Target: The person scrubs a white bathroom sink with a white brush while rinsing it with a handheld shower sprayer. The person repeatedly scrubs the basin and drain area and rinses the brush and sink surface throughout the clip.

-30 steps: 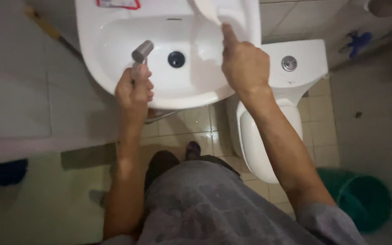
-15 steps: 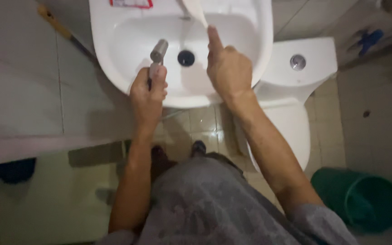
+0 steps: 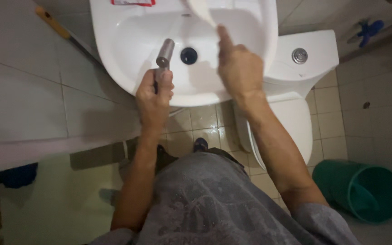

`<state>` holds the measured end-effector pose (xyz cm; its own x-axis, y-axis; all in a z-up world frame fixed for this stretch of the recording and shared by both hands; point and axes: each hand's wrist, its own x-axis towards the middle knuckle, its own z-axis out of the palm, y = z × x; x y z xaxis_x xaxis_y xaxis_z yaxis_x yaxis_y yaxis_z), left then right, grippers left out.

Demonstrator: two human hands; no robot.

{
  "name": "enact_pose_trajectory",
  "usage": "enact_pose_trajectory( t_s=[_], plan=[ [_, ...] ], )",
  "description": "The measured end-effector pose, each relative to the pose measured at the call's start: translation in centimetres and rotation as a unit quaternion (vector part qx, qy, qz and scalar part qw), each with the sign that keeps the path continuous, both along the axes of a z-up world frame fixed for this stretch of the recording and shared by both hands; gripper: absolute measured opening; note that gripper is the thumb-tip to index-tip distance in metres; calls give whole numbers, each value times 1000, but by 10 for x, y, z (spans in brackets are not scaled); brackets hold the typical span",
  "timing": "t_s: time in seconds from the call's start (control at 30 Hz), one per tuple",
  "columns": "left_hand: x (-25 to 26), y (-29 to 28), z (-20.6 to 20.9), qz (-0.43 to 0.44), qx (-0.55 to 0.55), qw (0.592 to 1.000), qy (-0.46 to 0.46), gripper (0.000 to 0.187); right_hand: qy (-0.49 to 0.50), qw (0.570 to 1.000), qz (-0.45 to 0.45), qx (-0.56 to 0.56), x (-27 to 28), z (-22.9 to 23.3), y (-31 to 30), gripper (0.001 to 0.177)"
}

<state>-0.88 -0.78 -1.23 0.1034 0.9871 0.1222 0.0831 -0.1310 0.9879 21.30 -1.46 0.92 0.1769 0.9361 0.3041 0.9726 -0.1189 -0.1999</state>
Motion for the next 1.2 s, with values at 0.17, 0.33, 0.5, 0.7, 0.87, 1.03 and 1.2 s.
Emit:
enact_pose_trajectory(
  t_s=[0.17,0.33,0.5,0.7,0.87,1.03,1.2],
  plan=[
    [-3,-2,-6,7,-24,999,-24,41,-32,997,-54,35,14,-1,-5,42],
    [-4,1,-10,-12,-17,999,-31,44,-9,1000,-23,11,-25,-11,10,45],
    [-4,0,-12,-16,-20,998,-50,44,19,1000,8,19,-48,-9,13,48],
    [-2,4,-15,-4,-14,1000,-9,46,-4,1000,-1,-18,-20,1,14,42],
    [-2,1,-14,-1,-22,999,-30,43,-20,999,-36,-10,9,10,-2,40],
    [1,4,-11,-7,-18,1000,-19,42,11,999,-30,-5,6,13,-10,41],
    [-3,0,-7,-10,-8,1000,1,43,16,1000,-3,-9,-4,18,-5,40]
  ],
)
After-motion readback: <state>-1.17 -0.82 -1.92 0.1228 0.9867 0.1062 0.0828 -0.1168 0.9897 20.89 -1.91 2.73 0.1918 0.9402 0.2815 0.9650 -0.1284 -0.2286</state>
